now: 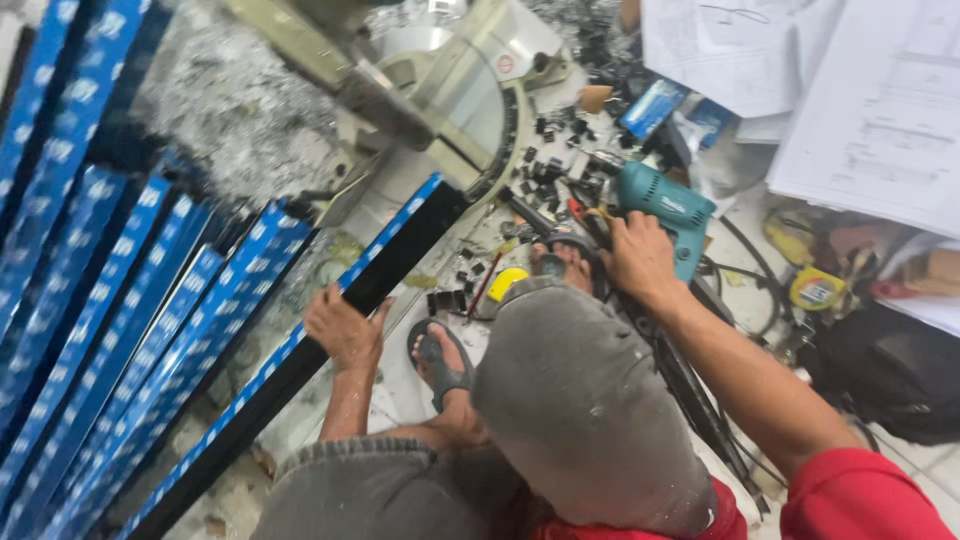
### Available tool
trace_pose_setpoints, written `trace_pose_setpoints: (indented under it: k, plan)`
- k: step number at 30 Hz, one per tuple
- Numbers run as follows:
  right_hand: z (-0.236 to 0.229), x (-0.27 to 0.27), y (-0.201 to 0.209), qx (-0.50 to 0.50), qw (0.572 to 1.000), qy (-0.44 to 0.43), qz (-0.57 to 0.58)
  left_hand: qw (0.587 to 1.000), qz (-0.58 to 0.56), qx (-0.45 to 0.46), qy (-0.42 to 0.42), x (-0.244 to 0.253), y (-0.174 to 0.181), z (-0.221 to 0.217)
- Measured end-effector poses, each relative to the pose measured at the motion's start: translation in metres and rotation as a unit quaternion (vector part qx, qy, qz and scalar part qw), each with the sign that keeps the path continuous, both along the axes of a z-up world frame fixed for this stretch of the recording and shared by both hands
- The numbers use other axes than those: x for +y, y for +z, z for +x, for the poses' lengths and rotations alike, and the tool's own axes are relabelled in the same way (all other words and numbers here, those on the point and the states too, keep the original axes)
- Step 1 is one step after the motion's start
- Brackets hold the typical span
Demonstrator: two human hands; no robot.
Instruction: The person measures a metal extrusion with a tape measure, marks it with a pencil, and then uses a power drill to drive a screw into a metal component.
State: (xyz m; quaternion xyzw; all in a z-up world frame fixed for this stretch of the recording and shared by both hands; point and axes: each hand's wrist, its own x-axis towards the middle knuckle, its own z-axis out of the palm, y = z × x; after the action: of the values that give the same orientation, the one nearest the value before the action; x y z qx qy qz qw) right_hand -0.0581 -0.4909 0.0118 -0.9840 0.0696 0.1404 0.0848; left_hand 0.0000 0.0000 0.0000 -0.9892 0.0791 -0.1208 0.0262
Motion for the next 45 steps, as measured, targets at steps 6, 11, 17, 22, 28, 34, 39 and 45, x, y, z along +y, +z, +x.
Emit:
trace_pose_setpoints:
  k: [6, 11, 17, 22, 28, 34, 39, 45]
  plan:
    - [0.002, -0.017, -0.027, 0.035, 0.988, -0.09, 0.118, 0.999, 0.031, -0.025, -0.022, -0.014, 0.026, -0.015]
    - [-0.011, -0.025, -0.022, 0.051, 0.964, -0.137, 0.221, 0.997, -0.039, 0.051, -0.036, 0.006, 0.028, -0.002]
    - [0.001, -0.02, -0.033, 0.102, 0.953, -0.173, 0.227, 0.992, -0.047, 0.108, -0.042, 0.013, 0.045, 0.018]
    - [0.015, -0.008, -0.006, 0.114, 0.927, -0.194, 0.299, 0.962, -0.122, 0.245, 0.01, 0.018, 0.057, 0.043]
    - [0.008, -0.028, 0.012, 0.028, 0.808, -0.214, 0.548, 0.903, -0.082, 0.418, 0.048, 0.007, 0.11, 0.068]
    - [0.045, 0.016, 0.054, -0.033, 0.806, -0.203, 0.554, 0.881, -0.129, 0.447, 0.093, -0.027, 0.123, 0.08]
    - [0.048, 0.047, 0.055, 0.054, 0.777, -0.251, 0.574, 0.884, -0.104, 0.452, 0.061, -0.056, 0.121, 0.079]
    - [0.058, 0.044, 0.066, 0.082, 0.824, -0.242, 0.507, 0.887, -0.083, 0.451, 0.053, -0.055, 0.101, 0.076]
